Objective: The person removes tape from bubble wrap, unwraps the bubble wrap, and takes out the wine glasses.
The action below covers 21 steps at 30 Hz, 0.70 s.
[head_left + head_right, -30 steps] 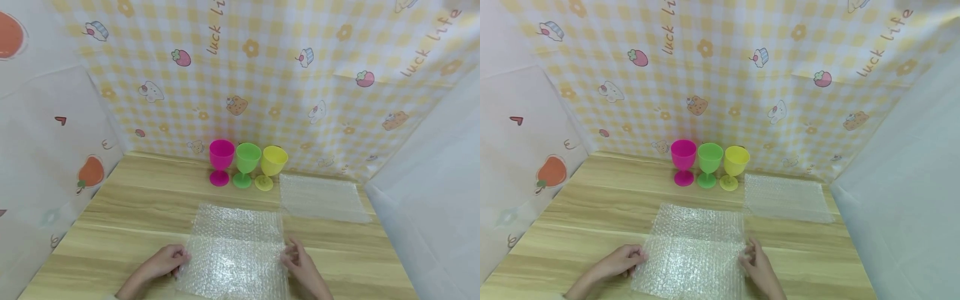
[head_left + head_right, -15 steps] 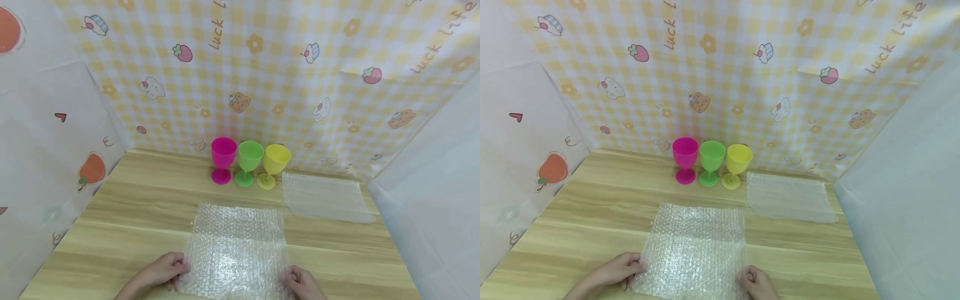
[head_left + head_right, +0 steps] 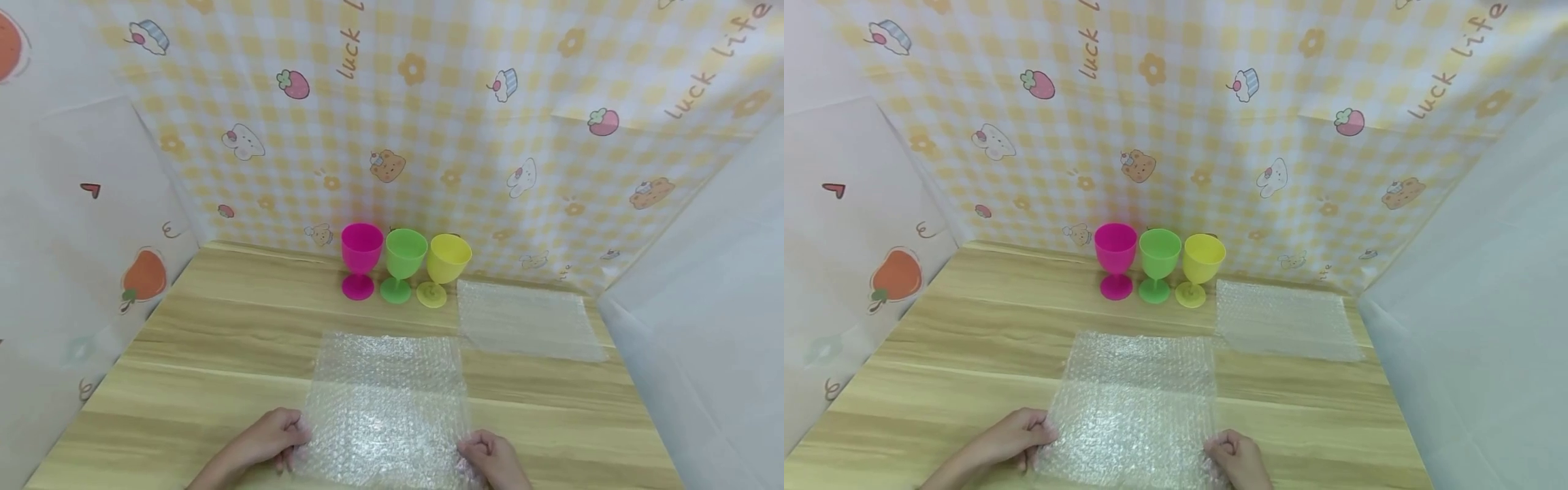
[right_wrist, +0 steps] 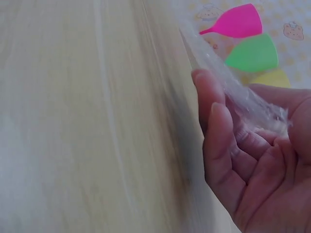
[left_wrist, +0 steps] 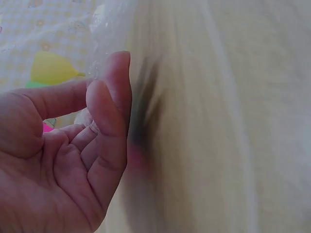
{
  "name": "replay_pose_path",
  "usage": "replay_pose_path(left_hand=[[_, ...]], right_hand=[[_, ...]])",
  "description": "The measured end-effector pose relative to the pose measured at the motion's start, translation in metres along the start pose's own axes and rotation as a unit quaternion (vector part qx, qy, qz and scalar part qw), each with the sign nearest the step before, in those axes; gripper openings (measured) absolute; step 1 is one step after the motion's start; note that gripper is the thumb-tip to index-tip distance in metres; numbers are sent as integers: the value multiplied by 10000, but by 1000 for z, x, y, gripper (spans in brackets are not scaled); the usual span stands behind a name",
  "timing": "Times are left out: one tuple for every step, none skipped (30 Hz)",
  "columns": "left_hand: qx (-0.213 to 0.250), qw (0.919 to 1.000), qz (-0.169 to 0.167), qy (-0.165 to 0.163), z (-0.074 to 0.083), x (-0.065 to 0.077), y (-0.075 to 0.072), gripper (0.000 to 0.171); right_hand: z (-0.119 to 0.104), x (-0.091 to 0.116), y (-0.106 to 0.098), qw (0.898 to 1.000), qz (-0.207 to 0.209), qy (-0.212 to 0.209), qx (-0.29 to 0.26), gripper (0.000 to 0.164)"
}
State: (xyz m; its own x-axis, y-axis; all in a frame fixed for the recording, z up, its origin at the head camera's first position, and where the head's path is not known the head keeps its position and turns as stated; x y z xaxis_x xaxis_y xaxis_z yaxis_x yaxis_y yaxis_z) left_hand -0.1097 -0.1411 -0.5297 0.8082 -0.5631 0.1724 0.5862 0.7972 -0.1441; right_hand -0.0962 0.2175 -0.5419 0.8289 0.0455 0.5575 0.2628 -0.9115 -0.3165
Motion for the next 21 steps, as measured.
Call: replay_pose_path(left_hand=[[-47,10000,14,53,2,-1,0,19],[-97,9999,19,114,5,-2,0,19],[-138,9997,20,180,8,-4,0,20],[-169,9995,21,253,10,-6,1,20],[-200,9993,22,301,13,-8,2,21],[-225,9991,30,364,16,-10,3,21],[-247,9988,45,429,19,-14,5,21],[-265,9983,62,510,23,-17,7,21],[-281,9978,83,592,26,-22,9,20],[-324,9969,92,705,29,-27,12,20],[-351,9964,144,760,31,-32,14,19],[-381,9957,197,824,33,-38,16,19],[-399,9951,245,875,36,-44,19,18],[-438,9943,283,925,38,-51,22,18],[-458,9938,320,966,40,-59,26,17],[-448,9932,375,1010,41,-67,29,17],[-393,9931,427,1018,42,-75,33,17],[-350,9925,451,1081,44,-83,38,17],[-283,9919,475,1140,47,-91,43,16],[-222,9915,501,1180,48,-99,48,16],[-119,9910,522,1223,51,-107,54,15]], right_hand=[[1,0,-3,9999,162,36,15,29],[2,0,-5,9995,291,99,55,29],[3,-1,-9,9989,440,147,60,29],[3,0,-12,9981,577,203,66,30],[4,0,-16,9973,689,270,37,30],[5,0,-20,9961,820,323,-30,31],[5,1,-24,9948,957,336,-106,30],[5,2,-29,9929,1123,336,-189,29],[5,3,-35,9903,1326,264,-312,28],[4,5,-41,9881,1464,199,-422,27],[4,6,-47,9856,1599,137,-540,26],[4,8,-53,9825,1722,71,-702,24],[3,9,-59,9796,1810,-3,-867,20],[4,10,-65,9763,1876,-92,-1074,14],[5,11,-70,9736,1900,-139,-1254,10],[7,10,-76,9704,1882,-183,-1501,7],[9,10,-81,9657,1843,-214,-1818,8],[11,10,-87,9600,1784,-275,-2141,12],[13,10,-92,9538,1731,-340,-2432,17],[14,10,-97,9463,1659,-431,-2740,20],[15,10,-103,9399,1564,-491,-2995,20]])
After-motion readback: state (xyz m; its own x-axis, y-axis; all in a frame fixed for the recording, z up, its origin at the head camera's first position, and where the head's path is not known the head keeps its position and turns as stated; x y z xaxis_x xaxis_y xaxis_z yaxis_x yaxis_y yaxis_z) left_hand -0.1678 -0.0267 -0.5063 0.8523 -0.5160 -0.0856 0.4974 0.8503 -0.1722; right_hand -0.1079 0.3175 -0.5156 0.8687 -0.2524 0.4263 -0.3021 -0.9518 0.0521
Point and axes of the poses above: each hand's wrist, its own x-axis away from the middle knuckle, its own y-axis out of the palm, z = x × y, the point moved 7 cm from there along -x, towards the middle knuckle, and after that the axes turned 9 degrees about y, right-handed, at the moved point
